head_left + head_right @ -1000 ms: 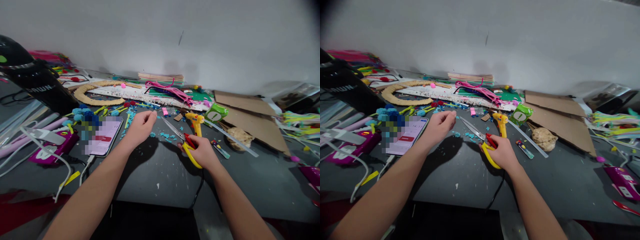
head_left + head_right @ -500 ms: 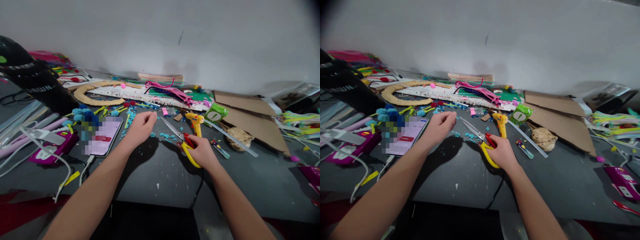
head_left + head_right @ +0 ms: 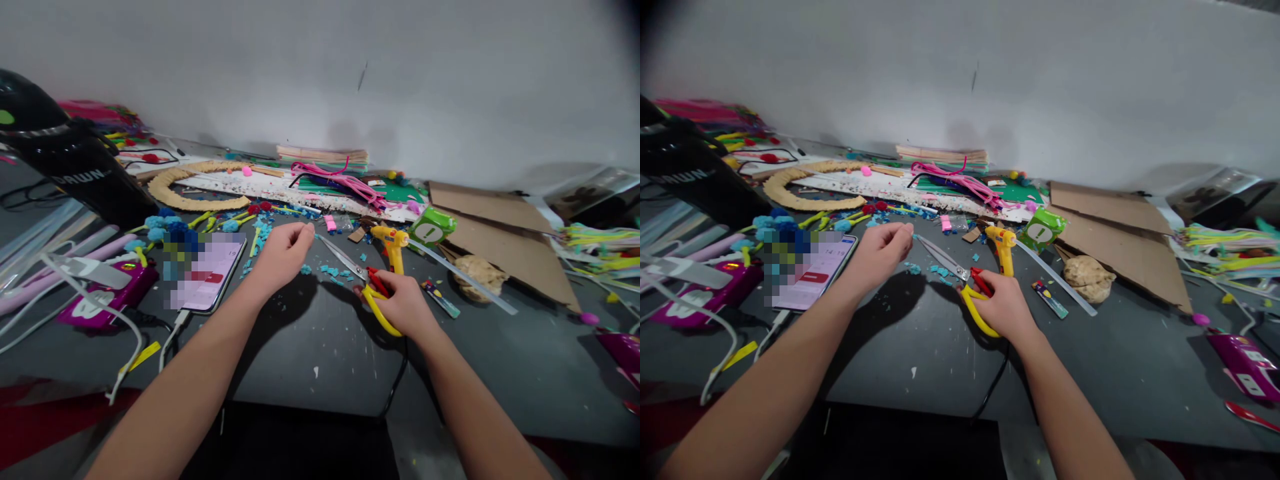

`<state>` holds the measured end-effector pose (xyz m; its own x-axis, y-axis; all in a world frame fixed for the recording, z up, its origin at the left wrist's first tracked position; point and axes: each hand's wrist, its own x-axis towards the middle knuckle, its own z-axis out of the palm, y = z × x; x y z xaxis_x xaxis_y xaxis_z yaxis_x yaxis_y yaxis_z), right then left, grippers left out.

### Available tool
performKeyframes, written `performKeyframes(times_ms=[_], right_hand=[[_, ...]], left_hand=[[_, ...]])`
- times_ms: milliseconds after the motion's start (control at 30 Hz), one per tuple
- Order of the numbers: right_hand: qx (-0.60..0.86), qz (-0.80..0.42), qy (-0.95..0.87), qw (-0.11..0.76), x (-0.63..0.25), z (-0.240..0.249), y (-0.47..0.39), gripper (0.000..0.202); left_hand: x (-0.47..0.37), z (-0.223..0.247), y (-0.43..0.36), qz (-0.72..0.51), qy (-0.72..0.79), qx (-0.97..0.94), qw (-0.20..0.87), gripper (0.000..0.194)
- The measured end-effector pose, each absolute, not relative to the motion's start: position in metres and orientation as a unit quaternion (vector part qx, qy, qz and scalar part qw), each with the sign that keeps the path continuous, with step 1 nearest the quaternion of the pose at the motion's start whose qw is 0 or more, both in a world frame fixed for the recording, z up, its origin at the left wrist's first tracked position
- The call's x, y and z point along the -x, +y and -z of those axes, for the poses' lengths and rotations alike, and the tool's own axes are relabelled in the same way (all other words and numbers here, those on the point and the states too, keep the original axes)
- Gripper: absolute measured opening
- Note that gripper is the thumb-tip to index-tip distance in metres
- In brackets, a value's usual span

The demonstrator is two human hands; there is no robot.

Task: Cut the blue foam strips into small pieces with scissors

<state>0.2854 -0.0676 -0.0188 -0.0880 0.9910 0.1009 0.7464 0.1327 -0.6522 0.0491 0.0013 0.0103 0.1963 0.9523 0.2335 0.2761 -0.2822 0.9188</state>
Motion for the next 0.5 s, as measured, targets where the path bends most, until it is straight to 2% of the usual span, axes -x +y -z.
performKeyframes(times_ms=[233,500], right_hand=[[0.618,-0.208,-0.710,0.265,-0.2872,0.0204,-0.0662,0.029],[0.622,-0.233,-0.684,0.301,-0.2869,0.0174,-0.0683,0.032]], left_hand=[[-0.0488,-0.0085,0.0027,-0.435,0.462,-0.670,0.385,0.044],[-0.0493,-0.0087,0.0032,-0.441,0.480,-0.654,0.384,0.043]])
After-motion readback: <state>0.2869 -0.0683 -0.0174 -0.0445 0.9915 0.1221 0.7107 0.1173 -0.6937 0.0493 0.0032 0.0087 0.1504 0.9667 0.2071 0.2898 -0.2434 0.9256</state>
